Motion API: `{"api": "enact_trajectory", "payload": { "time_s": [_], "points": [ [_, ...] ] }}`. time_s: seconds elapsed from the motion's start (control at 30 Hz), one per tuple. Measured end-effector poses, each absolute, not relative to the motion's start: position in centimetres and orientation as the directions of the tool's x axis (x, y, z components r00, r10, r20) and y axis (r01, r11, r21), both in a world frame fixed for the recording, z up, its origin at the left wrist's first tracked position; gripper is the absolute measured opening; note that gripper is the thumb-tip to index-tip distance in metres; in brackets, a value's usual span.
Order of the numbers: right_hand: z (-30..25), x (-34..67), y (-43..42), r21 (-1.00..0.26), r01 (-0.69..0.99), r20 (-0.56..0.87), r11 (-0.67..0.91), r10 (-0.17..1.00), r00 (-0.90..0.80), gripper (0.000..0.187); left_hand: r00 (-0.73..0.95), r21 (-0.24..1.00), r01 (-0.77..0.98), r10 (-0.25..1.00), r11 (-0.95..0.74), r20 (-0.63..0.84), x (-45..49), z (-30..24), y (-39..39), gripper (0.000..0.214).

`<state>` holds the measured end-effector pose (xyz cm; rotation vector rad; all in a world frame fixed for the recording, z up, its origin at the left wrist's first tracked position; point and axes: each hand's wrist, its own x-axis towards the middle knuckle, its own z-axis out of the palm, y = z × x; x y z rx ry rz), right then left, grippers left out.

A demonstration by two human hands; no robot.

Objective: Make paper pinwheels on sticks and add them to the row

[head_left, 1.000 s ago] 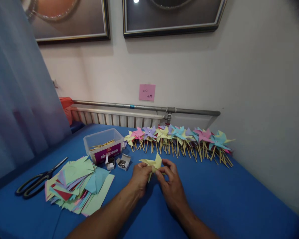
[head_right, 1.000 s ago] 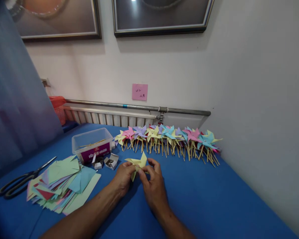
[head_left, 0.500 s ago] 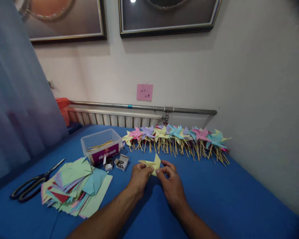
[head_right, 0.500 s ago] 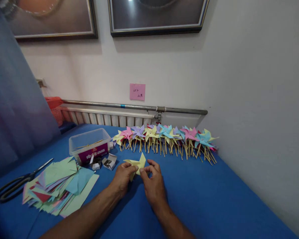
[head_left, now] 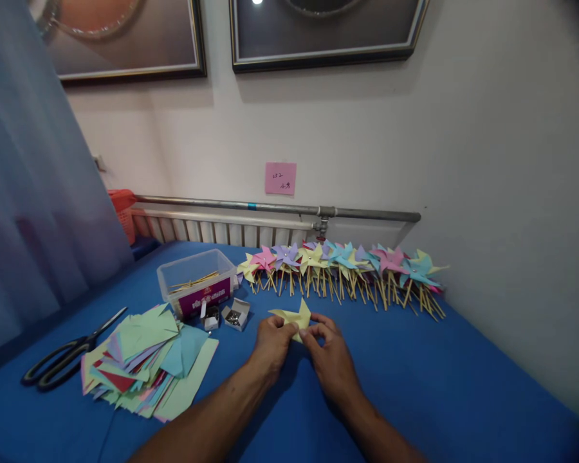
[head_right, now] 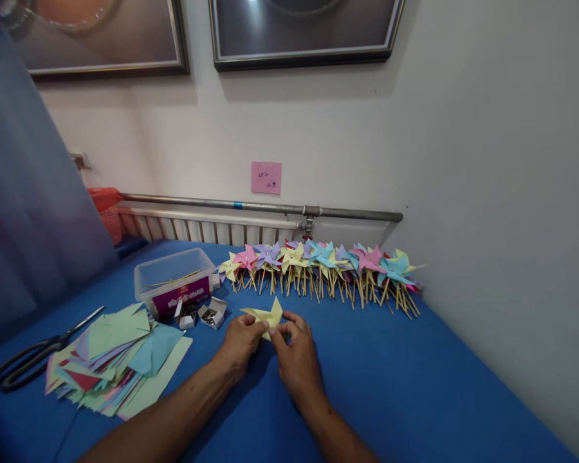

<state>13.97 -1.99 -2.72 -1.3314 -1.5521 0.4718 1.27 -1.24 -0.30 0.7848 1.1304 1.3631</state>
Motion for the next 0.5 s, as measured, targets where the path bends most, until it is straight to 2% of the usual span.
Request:
{"api": "enact_trajectory", "payload": {
  "time_s": [0.17,0.5],
  "points": [
    [-2.88,13.53,-2.46,-0.802,0.488,0.445,0.345,0.89,0.102,0.026,-0.138,0.91,-0.394,0.971,0.128,-0.197,1.12,-0.25,-1.12,0.023],
    [-3.1,13.96,-1.76,-0.837,0.447,0.383,0.315,0.922,0.067,0.029,-0.113,0.889,-0.423,0.963,0.175,-0.244,1.21,0.41,-1.4,0.029]
  ]
}}
